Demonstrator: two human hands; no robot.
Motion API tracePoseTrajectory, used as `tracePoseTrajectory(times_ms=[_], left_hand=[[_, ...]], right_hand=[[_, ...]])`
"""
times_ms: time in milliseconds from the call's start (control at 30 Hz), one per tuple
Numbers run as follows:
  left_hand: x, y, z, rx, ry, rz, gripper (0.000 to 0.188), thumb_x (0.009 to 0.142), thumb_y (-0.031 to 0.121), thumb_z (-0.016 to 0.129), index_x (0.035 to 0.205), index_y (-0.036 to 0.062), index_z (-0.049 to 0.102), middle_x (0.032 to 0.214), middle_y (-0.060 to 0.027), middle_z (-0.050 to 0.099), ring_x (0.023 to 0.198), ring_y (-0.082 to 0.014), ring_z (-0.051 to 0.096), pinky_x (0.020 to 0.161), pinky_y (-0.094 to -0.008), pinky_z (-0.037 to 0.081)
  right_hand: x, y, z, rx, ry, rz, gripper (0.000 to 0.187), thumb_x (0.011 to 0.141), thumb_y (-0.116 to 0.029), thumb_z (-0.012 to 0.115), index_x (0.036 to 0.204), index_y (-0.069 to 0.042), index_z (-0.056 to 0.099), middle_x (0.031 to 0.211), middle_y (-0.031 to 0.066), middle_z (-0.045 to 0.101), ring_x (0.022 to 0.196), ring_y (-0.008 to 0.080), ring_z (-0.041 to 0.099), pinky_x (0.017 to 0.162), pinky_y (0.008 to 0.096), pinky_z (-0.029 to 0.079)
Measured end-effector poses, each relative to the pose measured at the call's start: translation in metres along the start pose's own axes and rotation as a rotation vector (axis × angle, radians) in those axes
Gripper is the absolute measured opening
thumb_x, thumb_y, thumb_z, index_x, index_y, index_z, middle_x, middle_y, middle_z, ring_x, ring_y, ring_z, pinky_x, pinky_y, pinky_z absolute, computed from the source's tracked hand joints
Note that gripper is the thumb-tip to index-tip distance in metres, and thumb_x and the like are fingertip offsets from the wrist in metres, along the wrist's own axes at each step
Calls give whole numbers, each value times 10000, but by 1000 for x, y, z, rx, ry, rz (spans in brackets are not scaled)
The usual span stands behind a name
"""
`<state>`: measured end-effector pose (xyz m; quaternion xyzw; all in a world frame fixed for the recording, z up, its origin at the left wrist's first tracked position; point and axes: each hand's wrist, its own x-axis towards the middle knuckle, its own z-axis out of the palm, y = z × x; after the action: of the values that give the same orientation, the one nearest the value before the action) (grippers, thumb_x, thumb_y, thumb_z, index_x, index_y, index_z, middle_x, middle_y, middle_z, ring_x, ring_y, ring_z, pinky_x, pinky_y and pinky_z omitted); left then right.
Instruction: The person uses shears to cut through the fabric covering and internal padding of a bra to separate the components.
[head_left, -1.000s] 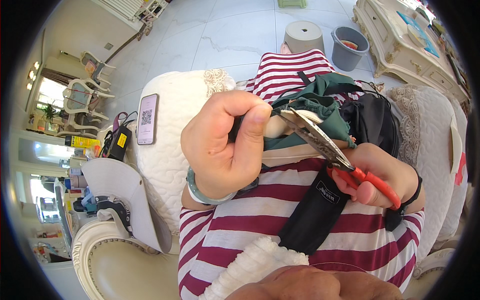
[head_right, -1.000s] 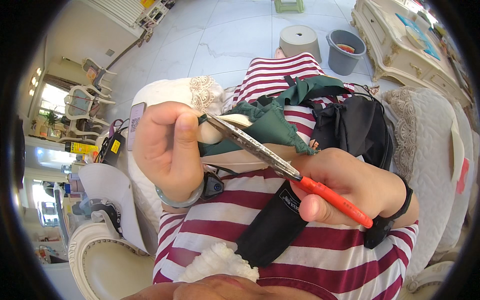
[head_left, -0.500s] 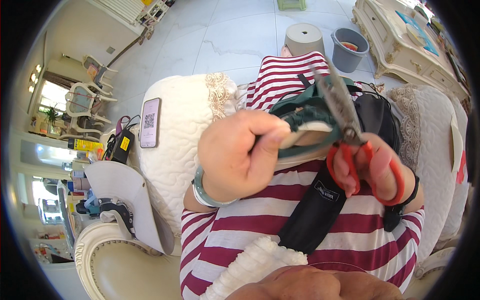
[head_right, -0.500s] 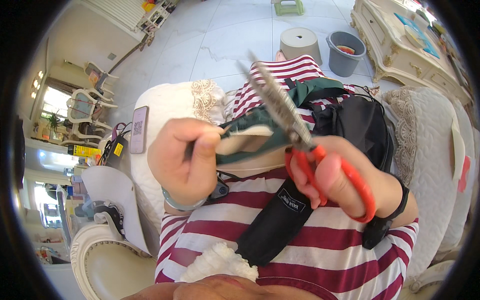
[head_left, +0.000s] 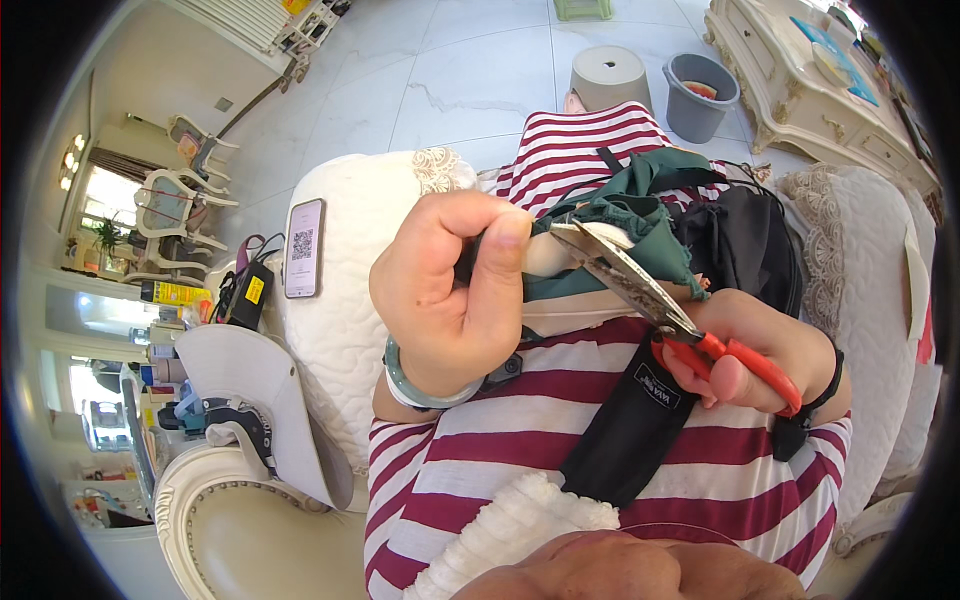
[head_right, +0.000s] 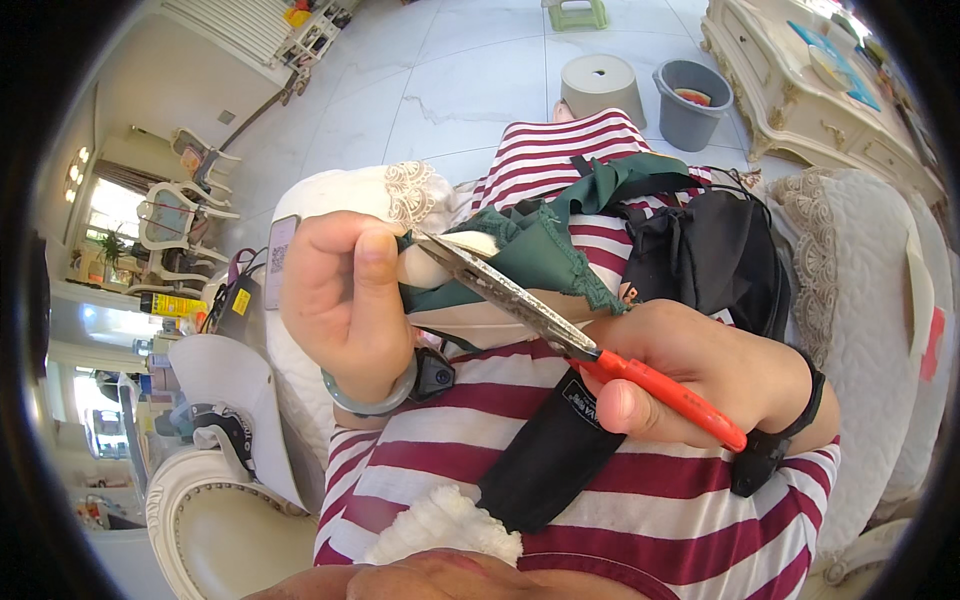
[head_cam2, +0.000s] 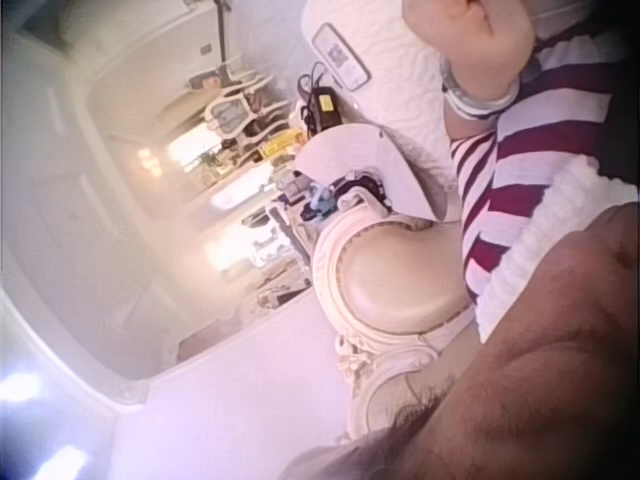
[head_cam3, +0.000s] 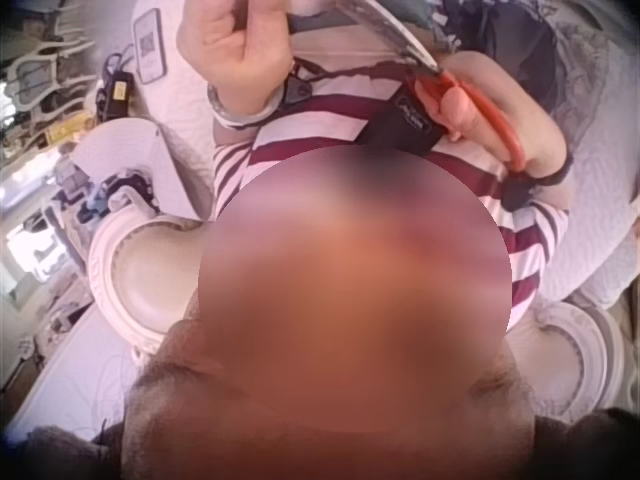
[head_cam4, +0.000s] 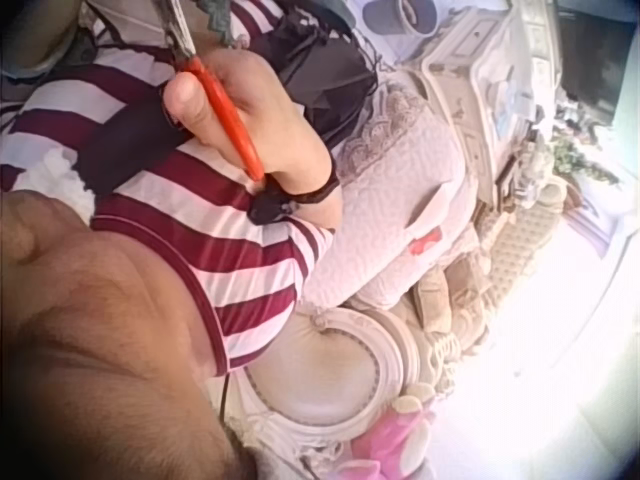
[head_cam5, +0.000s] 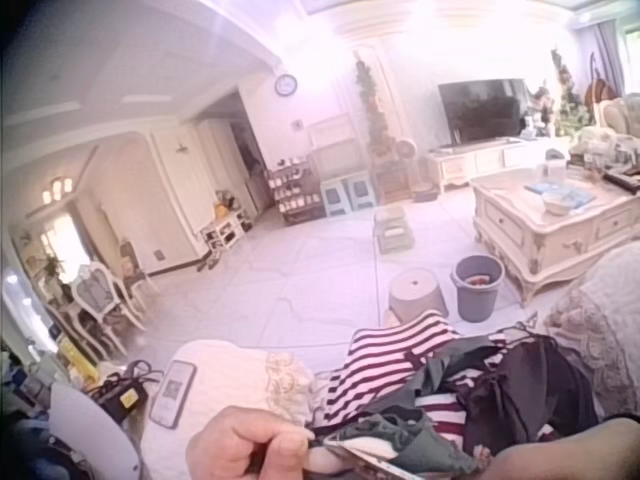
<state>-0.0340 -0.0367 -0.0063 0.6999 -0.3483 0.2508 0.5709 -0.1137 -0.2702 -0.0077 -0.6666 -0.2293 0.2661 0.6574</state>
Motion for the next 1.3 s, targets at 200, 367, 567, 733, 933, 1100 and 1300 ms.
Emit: tracePoseTrajectory(times_ms=[200, 367, 567, 733, 933, 1100, 1300], left_hand=[[1, 4, 0, 25, 3, 44, 61, 873, 30, 611, 843, -15, 582, 693, -24, 582, 584, -45, 470, 533, -175, 381], [1, 3, 1, 35, 5, 43, 58, 870, 29, 615, 843, -14, 586, 684, -25, 580, 579, -48, 473, 529, -175, 380], [1, 3, 0, 57, 8, 66, 57, 869, 30, 616, 845, -15, 590, 676, -27, 579, 571, -47, 476, 519, -175, 377], [2, 3, 2, 26, 16, 45, 55, 868, 26, 612, 839, -13, 589, 666, -24, 574, 561, -50, 469, 514, -177, 376], [4, 4, 1, 73, 1, 91, 54, 865, 20, 612, 833, -14, 585, 665, -33, 575, 562, -53, 471, 515, -179, 376], [4, 5, 0, 52, -9, 90, 54, 862, 17, 616, 832, -15, 585, 668, -33, 578, 565, -55, 474, 515, -179, 376], [4, 6, 1, 41, -2, 83, 51, 861, 13, 618, 835, -17, 587, 672, -32, 581, 567, -53, 475, 515, -177, 375]], right_hand=[[1, 3, 1, -5, -10, -20, 680, 811, -708, 458, 675, -42, 487, 598, 13, 465, 526, 136, 430, 503, 250, 341], [1, 0, 0, 17, -12, 8, 687, 799, -720, 464, 678, -43, 486, 607, 6, 463, 524, 125, 436, 503, 237, 351], [1, -2, 0, 37, -18, 24, 688, 792, -728, 463, 664, -53, 487, 601, -4, 472, 527, 112, 439, 503, 225, 354], [1, 1, 0, 27, -7, 7, 694, 788, -738, 459, 656, -57, 488, 594, -2, 484, 537, 114, 446, 505, 224, 356], [-1, 0, -1, 10, -20, -13, 684, 807, -721, 448, 653, -56, 493, 591, 6, 484, 541, 127, 443, 511, 232, 353], [-1, -1, 0, 17, -23, -15, 676, 812, -711, 456, 656, -54, 492, 586, 10, 467, 548, 141, 423, 519, 251, 338], [0, -1, 1, 19, -19, -3, 681, 810, -714, 454, 657, -52, 486, 582, 9, 456, 560, 146, 410, 526, 254, 329]])
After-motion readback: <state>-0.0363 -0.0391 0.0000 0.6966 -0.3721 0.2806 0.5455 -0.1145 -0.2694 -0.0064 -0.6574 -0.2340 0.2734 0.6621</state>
